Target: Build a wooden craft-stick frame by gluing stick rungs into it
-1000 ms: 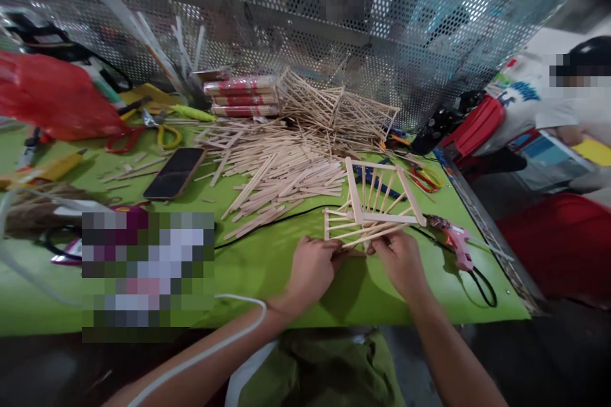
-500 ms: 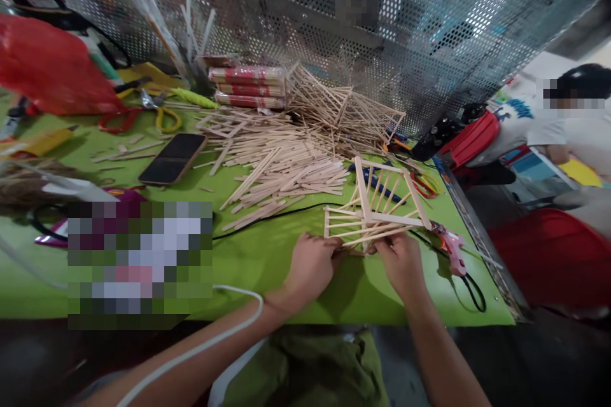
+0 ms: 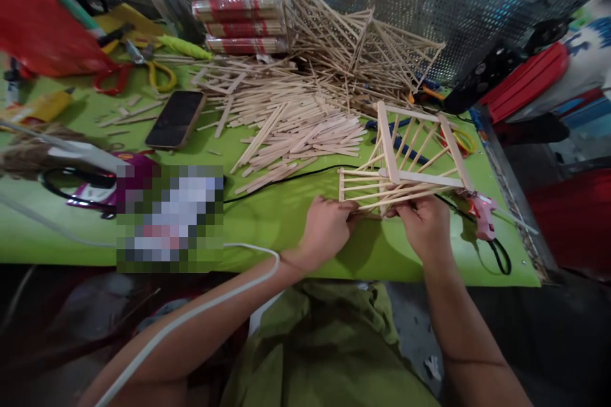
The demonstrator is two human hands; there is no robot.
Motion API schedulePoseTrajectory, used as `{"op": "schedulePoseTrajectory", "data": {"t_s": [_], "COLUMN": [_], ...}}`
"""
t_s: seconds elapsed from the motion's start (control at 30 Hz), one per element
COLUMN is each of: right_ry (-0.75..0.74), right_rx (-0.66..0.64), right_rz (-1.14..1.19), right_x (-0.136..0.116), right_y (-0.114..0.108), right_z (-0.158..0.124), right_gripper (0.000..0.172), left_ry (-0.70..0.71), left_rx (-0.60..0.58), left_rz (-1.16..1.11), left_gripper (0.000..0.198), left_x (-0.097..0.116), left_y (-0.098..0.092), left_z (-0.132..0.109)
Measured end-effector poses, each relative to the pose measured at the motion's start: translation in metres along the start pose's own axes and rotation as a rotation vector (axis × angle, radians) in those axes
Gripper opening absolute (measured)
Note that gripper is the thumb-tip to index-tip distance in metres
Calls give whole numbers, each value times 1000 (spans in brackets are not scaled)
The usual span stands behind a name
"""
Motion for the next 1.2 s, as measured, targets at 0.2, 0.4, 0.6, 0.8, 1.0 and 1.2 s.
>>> {"op": "schedulePoseTrajectory", "data": {"t_s": [0.2, 0.4, 0.6, 0.8, 1.0, 1.2], "right_ry": [0, 13, 3, -13, -31, -11], "right_rx": [11, -28, -35, -30, -35, -11], "right_rz": [-24, 0, 14, 16, -3, -29], "right_x": [4, 5, 5, 8, 2, 2], "right_y": [-1, 2, 1, 0, 0, -2], "right_z": [-1, 0, 0, 1, 2, 2], "right_gripper": [21, 20, 20, 18, 19, 18], "left_ry": [6, -10, -3, 1, 4, -9], "left_rx": [8, -8, 18, 40, 21, 51], "left_rz": [1, 47, 39, 7, 13, -14], "left_gripper": [18, 20, 18, 22, 17, 20], "left_x": [-1, 0, 1, 3, 2, 0], "left_y": [2, 3, 4, 4, 5, 3], "left_z": [1, 2, 2, 3, 3, 3]}}
Point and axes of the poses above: each hand's wrist, its own z-axis towards the middle knuckle, its own y-axis out of the palm, x = y × z, the point moved 5 cm from there along z, towards the middle knuckle, and after that the axes turned 5 degrees about z, right-handed, at the moved point
